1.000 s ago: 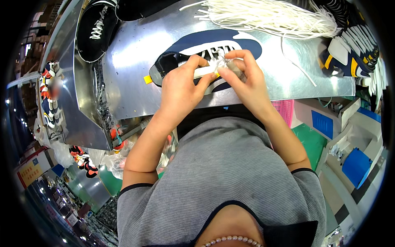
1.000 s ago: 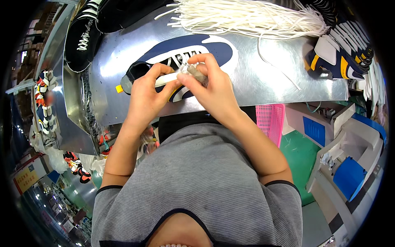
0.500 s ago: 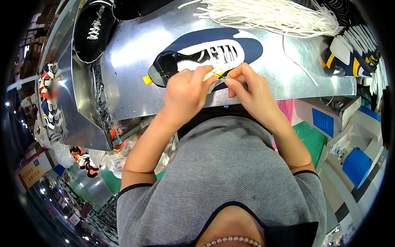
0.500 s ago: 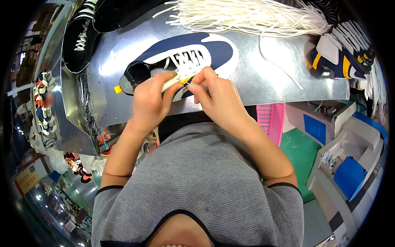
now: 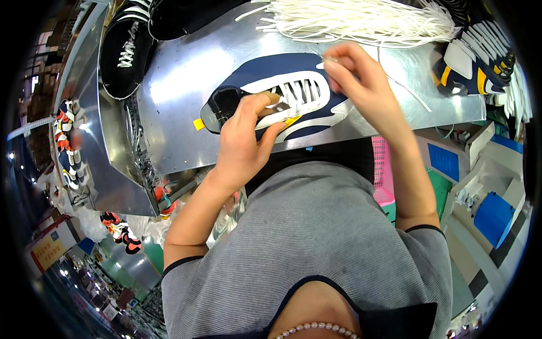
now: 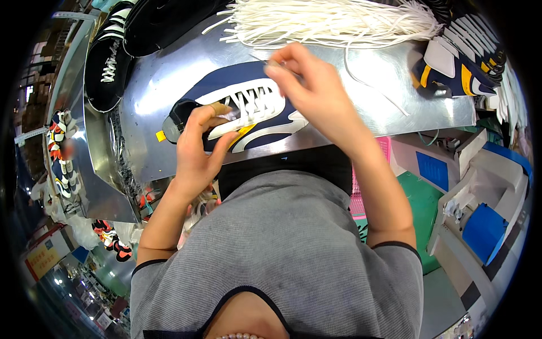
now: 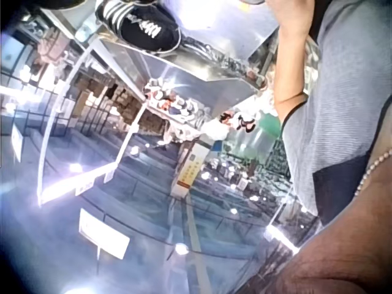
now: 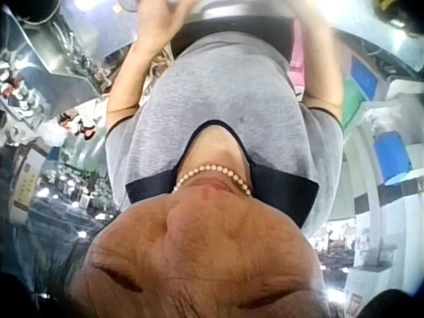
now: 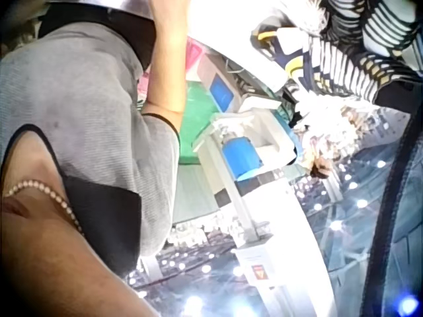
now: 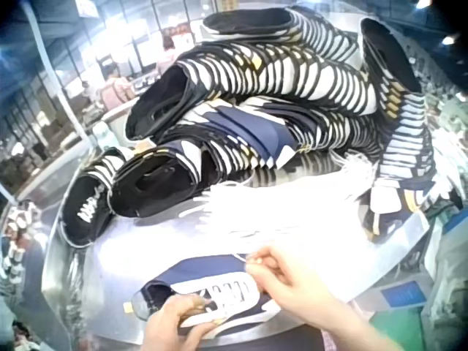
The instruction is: The person laces shoes by hand, threading white laces through the eyelets of shoe uppers and tying them, then placing the finished shoes onto a pile.
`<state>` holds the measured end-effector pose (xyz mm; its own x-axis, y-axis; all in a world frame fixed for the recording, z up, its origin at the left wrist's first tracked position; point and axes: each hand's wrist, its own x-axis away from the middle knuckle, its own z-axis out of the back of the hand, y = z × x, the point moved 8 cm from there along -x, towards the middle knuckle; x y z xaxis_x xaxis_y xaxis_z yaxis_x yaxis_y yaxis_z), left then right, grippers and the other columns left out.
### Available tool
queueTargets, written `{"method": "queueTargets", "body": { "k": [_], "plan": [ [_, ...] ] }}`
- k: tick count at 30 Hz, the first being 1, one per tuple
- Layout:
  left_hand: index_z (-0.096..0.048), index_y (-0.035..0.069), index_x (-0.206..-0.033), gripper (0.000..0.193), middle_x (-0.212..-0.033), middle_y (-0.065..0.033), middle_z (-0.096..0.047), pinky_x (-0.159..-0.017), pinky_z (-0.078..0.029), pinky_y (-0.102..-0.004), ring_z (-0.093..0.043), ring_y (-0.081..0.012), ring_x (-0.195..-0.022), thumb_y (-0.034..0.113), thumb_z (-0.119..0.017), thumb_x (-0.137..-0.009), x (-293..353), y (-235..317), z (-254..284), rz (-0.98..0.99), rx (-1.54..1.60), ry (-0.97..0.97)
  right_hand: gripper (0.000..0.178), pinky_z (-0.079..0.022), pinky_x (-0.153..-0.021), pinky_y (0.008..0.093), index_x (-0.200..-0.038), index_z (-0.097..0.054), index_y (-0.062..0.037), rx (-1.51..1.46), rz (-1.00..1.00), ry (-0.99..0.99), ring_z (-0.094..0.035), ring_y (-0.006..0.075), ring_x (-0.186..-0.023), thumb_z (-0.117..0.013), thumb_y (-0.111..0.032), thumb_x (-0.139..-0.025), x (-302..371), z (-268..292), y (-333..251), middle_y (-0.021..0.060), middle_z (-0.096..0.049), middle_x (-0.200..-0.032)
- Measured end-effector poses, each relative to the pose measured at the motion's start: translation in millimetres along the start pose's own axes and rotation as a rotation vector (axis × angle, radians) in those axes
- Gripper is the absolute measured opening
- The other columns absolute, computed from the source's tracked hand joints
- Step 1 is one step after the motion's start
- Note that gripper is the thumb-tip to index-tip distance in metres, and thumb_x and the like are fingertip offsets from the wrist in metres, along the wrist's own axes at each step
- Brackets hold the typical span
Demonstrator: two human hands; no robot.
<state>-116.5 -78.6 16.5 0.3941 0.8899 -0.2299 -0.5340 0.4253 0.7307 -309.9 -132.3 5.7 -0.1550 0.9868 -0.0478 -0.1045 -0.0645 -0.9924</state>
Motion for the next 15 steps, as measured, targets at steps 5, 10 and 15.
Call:
{"method": "queueTargets", "body": {
  "k": [5,10,15],
  "plan": [
    [-0.044,-0.002,-0.122,0.042,-0.104,-0.0215,-0.071,-0.083,-0.055,-0.0345,-0.071,-0.0345,-0.098,0.001,-0.068,-0.088,-9,-2,-5,0.069,0.094,-0.093,0.025,-0.047,-0.061,0.0321,-0.111,-0.059,-0.0048,0.146,0.062,0.086,-0.062,0.0197,-0.063,-0.061,-0.026,-0.098,-15,-27,29,0.0088,-0.064,-0.072],
    [-0.053,0.000,-0.114,0.039,-0.092,-0.0184,-0.071,-0.074,-0.054,-0.0356,-0.070,-0.0340,-0.081,0.010,-0.076,-0.084,1,-2,-2,0.158,-0.228,-0.405,0.024,-0.049,-0.065,0.0403,-0.108,-0.058,-0.0041,0.241,0.040,0.157,-0.065,0.0332,-0.069,-0.059,-0.027,-0.099,-16,-28,30,0.0154,-0.065,-0.073],
    [-0.053,0.001,-0.119,0.041,-0.116,-0.0233,-0.064,-0.086,-0.051,-0.0394,-0.065,-0.0347,-0.100,0.008,-0.075,-0.084,-1,21,16,-0.153,-0.274,-0.115,0.022,-0.047,-0.063,0.0331,-0.113,-0.058,-0.0037,0.057,0.028,0.195,-0.062,0.0221,-0.064,-0.059,-0.020,-0.098,-9,-18,32,0.0119,-0.064,-0.072]
  ]
}}
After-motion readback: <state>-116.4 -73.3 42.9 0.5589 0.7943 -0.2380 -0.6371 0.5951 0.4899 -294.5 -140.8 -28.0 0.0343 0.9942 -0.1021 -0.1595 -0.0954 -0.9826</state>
